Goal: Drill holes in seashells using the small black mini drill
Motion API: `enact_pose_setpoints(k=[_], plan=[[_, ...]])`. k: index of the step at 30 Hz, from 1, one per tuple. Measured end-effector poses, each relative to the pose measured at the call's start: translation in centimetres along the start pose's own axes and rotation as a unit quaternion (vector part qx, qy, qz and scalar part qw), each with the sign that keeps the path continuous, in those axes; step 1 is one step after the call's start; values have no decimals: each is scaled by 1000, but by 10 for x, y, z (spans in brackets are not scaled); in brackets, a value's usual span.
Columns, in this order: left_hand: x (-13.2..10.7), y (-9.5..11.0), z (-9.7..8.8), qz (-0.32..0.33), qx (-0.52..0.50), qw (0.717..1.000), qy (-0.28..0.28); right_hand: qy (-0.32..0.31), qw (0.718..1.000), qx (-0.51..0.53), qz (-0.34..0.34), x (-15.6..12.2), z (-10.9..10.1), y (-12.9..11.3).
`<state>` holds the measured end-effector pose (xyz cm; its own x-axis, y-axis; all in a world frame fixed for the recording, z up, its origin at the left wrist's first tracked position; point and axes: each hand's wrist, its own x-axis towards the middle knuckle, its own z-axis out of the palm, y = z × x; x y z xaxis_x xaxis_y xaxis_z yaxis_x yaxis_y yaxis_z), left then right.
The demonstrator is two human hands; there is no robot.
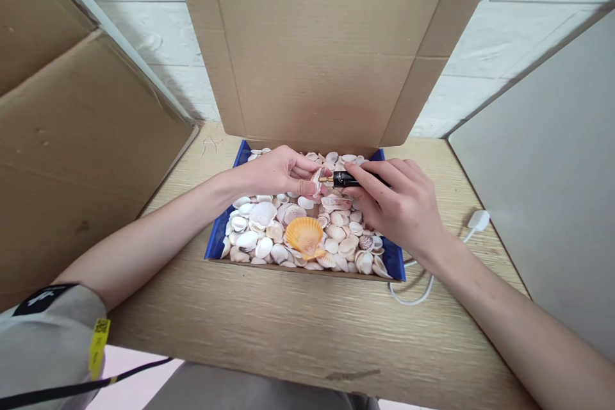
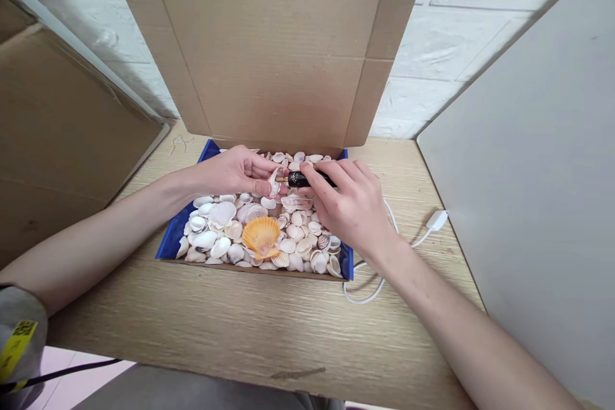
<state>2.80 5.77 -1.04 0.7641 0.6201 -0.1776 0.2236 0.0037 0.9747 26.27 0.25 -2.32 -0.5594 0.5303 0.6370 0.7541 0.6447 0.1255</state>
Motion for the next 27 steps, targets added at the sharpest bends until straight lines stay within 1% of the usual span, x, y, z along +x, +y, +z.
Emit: enact_pose_setpoints(k=[3,8,12,19,24,27], plan=[[1,-2,1,19,0,1000,1,-23,1000,10,1,1,0,-1],[2,-1,2,29,-33,999,27,-11,1000,11,10,2,-1,-4],[2,0,3,33,-50,998,37,-25,999,20,23,3,-1,-4],[5,-4,3,52,-59,992,98,-21,999,6,38,3,-1,-6],[6,-3,2,66,-66,985,148,-35,997,-14,74,2,-1,-6],[7,-4,2,65,-61,982,167,-38,995,-17,86,2,-1,-6]])
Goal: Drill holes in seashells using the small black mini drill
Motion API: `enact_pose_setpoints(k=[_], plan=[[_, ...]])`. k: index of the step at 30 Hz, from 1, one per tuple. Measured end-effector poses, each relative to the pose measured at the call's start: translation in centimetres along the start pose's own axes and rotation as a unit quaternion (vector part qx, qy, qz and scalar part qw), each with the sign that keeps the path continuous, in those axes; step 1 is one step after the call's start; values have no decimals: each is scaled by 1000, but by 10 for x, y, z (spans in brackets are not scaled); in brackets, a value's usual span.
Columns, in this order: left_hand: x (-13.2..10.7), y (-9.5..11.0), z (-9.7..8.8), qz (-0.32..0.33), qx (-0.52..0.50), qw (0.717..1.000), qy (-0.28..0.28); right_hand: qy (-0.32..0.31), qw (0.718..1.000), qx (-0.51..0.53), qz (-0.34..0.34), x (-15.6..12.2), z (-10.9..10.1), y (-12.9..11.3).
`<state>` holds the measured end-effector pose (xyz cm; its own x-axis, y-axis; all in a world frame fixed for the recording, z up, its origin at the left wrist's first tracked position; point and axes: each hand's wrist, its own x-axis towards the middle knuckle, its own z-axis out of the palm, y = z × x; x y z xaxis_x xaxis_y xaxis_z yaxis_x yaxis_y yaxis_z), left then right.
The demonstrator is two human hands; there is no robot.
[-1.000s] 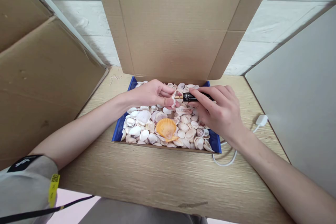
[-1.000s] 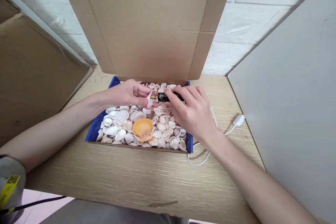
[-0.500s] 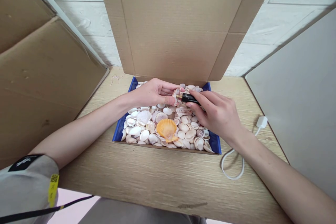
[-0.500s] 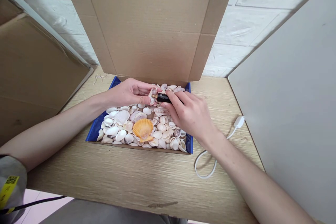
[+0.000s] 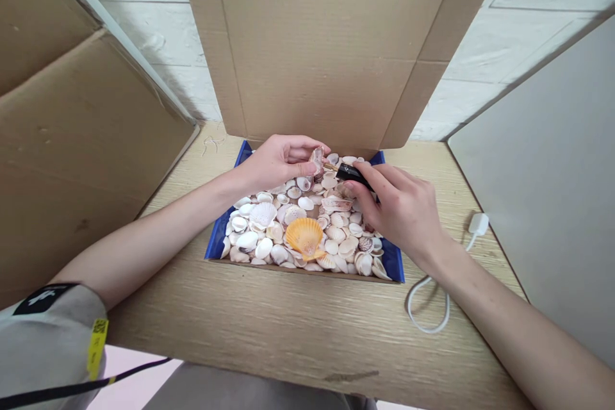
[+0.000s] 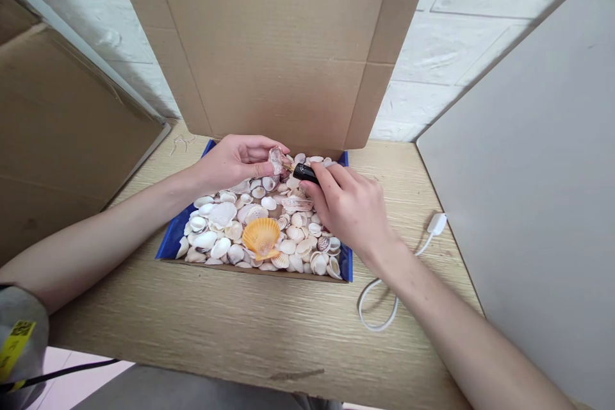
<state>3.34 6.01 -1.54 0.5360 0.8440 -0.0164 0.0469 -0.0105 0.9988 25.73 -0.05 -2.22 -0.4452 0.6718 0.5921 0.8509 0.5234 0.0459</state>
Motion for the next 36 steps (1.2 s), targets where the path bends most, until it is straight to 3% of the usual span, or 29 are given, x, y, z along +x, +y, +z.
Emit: enact_pose_setpoints(k=[6,16,26,36], plan=[[1,-1,-1,15,24,997,76,4,1000,-11,18,-1,1,0],[0,-2,0,11,17,999,45,2,1000,-7,28,-1,2,1],[1,0,0,71,60,996,15,11,1000,-11,17,-1,2,1],[0,-2,1,57,43,997,9,12,1000,-9,15,-2,2,1]])
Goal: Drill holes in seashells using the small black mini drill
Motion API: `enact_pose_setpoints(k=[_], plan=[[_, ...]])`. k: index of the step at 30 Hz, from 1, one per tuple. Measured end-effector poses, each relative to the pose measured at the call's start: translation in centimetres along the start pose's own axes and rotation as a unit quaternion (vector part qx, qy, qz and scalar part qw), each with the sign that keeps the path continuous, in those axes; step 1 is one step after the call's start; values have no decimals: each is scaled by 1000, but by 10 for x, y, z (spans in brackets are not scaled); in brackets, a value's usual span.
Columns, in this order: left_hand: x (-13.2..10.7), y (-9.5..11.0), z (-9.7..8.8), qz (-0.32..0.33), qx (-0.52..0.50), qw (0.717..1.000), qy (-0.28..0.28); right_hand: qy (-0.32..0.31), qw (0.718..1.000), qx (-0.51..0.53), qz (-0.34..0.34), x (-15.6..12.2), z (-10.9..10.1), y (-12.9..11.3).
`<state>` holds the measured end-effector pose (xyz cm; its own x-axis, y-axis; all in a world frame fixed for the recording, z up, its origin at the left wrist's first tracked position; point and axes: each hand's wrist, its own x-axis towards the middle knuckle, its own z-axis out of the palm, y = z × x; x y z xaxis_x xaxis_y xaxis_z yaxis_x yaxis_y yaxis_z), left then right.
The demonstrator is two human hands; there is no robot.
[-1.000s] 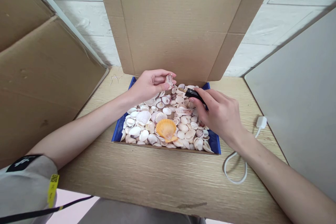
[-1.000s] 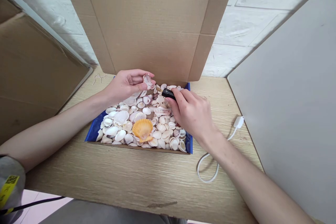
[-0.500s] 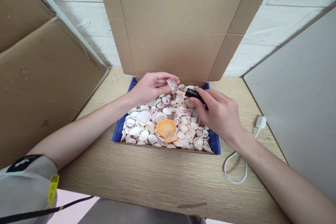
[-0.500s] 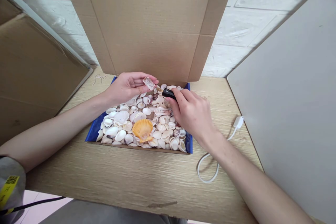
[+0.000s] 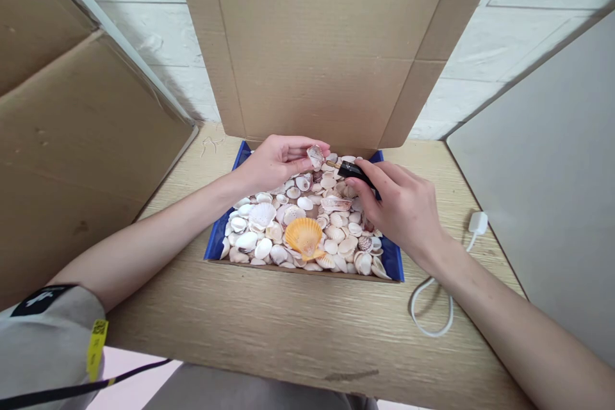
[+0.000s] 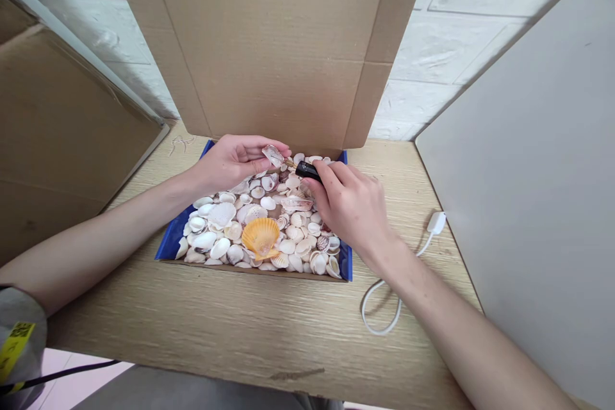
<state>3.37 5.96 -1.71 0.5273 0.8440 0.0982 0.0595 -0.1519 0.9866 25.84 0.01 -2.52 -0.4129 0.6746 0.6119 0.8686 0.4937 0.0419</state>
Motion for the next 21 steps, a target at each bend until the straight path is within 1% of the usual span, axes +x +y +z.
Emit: enact_pose_setpoints(k=[5,9,12,15,17,19,21], plan=[[-1,-5,-1,-26,-23,999,-12,7,1000,-3,3,0,2,2],[-1,-7,-1,-17,12,1000,-17,12,1000,-12,5,1,2,3],[-1,-3,0,-13,39,998,-37,36,999,-27,-15,2,-1,3],[-2,4,0,-32,67,995,-68,73,996,-42,-38,3,-5,2],[-3,8,0,-41,86,992,-81,84,994,-47,-43,3,-5,2],[-3,8,-2,-37,100,990,-93,70,996,-40,-35,2,-4,2],[-3,5,-4,-27,109,988,-101,30,999,-19,-12,1,-2,2]])
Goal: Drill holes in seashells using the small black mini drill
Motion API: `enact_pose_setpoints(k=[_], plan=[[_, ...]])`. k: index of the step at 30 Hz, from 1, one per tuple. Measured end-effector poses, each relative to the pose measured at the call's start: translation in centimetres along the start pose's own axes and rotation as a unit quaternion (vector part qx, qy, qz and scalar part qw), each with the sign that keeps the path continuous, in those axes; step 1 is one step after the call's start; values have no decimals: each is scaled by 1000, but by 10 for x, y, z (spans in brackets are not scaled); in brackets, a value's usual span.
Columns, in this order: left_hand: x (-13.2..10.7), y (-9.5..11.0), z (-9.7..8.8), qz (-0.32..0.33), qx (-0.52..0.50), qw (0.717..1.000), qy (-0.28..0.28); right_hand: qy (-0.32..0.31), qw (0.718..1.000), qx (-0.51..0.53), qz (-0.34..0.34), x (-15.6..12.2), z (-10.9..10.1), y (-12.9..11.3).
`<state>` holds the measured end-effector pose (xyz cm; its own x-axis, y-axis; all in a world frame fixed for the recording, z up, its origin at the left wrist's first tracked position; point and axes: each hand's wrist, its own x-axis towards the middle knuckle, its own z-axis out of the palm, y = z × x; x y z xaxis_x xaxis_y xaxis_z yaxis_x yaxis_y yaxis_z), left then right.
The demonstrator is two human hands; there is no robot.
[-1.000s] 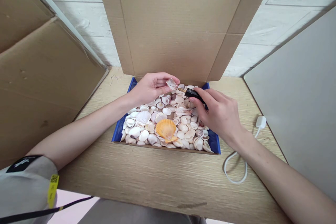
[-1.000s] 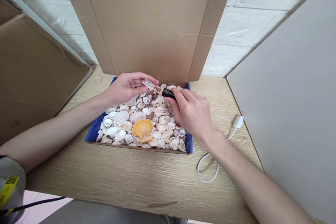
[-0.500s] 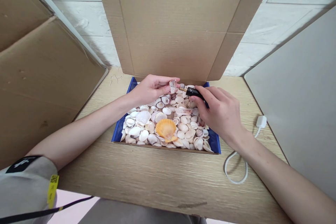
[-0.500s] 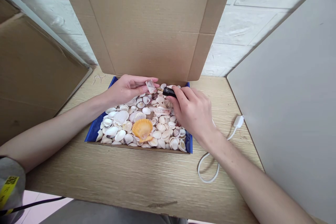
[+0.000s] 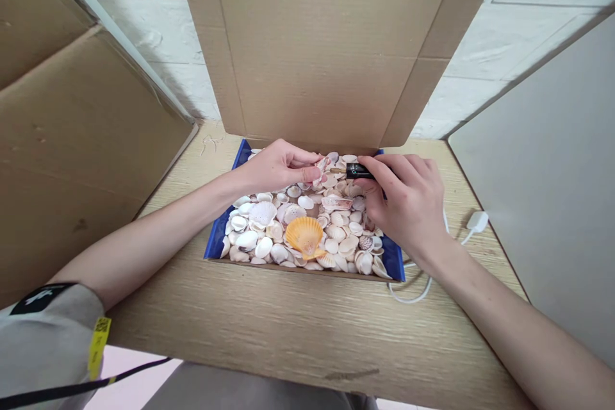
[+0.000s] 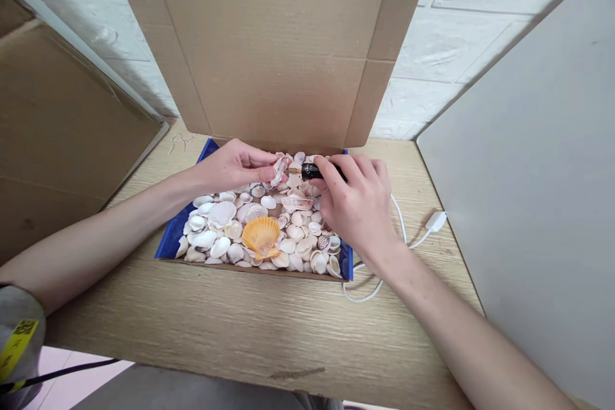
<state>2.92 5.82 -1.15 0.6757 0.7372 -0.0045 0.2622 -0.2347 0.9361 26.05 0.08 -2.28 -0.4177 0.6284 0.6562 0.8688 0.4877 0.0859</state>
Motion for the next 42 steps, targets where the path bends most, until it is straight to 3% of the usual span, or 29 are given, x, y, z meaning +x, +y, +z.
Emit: enact_pose_setpoints(k=[3,6,16,22,31,36,42], plan=[[0,-5,-1,10,6,1000,6,-66,996,38,43,-2,3,-1],[1,-6,-1,14,8,1000,8,-84,993,53,58,-2,4,-1],[0,0,-2,-12,-45,998,-33,58,998,0,-9,-1,1,1],[-1,0,-3,-21,-84,995,-49,18,999,18,27,-1,2,0],[0,0,1,26,-78,994,71,-45,994,82,47,-3,2,2],[0,1,3,25,-53,996,68,-27,998,52,32,-2,2,1],[-1,2,2,4,-26,999,21,30,1000,-6,4,-1,1,1]])
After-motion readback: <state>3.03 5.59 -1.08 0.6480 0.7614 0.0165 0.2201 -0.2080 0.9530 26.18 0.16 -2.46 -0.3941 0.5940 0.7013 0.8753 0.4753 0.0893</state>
